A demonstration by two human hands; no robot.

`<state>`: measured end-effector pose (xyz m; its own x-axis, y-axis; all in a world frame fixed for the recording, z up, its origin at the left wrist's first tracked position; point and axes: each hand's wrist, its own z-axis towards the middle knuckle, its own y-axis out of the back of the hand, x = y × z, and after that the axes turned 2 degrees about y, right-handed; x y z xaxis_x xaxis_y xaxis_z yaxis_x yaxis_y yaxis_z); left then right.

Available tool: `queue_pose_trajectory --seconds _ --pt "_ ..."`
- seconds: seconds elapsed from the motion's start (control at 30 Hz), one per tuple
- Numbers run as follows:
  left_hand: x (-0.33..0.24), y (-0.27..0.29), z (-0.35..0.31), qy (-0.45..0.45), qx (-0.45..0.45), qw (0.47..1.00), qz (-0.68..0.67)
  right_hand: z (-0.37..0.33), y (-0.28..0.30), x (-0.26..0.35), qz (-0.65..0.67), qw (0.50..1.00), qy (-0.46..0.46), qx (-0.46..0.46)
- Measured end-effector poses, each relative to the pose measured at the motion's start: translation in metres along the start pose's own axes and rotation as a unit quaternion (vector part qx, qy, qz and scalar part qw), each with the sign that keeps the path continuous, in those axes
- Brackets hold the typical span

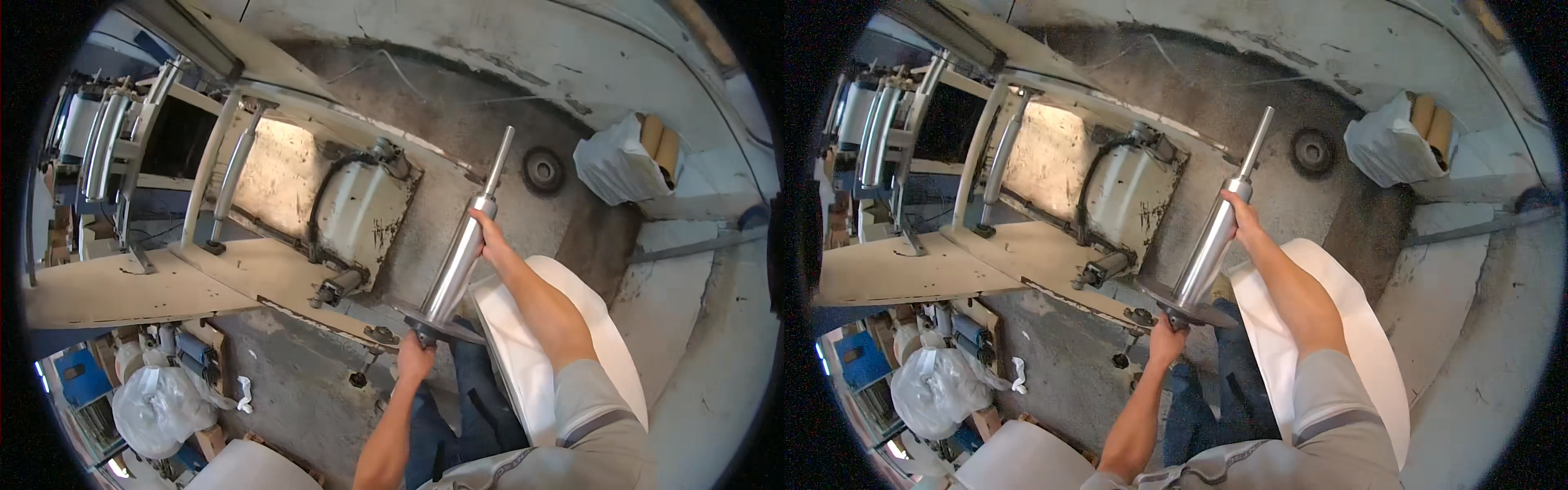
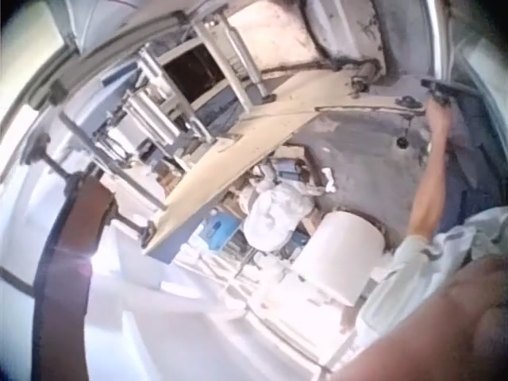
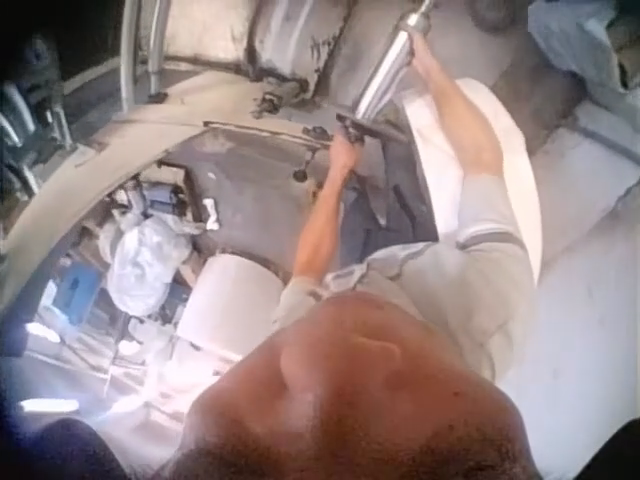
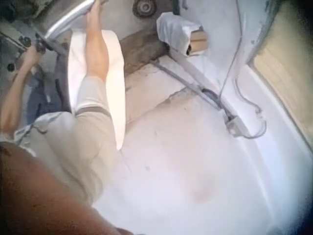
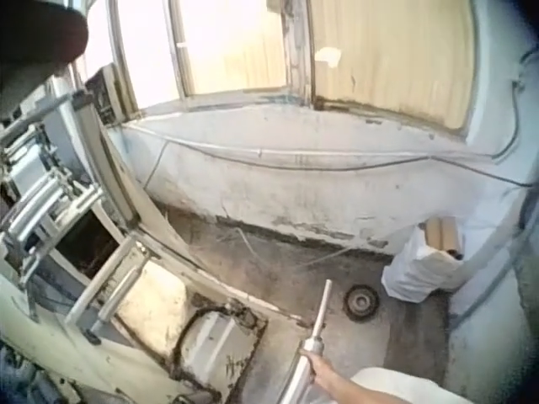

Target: Loading a large roll of paper onto a machine spindle and removing the protective wrapping.

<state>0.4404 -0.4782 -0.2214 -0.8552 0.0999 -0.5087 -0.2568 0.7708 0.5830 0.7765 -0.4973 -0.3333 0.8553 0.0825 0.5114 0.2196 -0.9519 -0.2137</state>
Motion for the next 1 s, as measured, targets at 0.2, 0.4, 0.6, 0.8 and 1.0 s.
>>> queue_pose_trajectory --seconds 0.2,0.4,0.6,0.8,1.0 --pt "0.003 0.037 -0.080 -0.029 0.005 0.996 -0.081 -0.126 -0.027 0.029 -0.058 0.992 0.089 0.069" --pt "0.110 0.072 -0.185 -0.127 -0.063 0.987 -0.078 -0.318 -0.108 0.011 -0.092 0.974 0.118 0.169" --pt "0.233 0.128 -0.286 -0.198 -0.064 0.967 -0.148 -0.434 -0.099 -0.127 -0.060 0.975 0.121 0.179" --pt "0.374 0.186 -0.420 0.076 0.059 0.881 -0.462 -0.512 -0.059 -0.319 0.085 0.973 -0.029 0.210" --pt "0.471 0.207 -0.471 0.021 0.161 0.981 -0.102 -0.525 0.002 -0.484 0.163 0.970 -0.139 0.112"
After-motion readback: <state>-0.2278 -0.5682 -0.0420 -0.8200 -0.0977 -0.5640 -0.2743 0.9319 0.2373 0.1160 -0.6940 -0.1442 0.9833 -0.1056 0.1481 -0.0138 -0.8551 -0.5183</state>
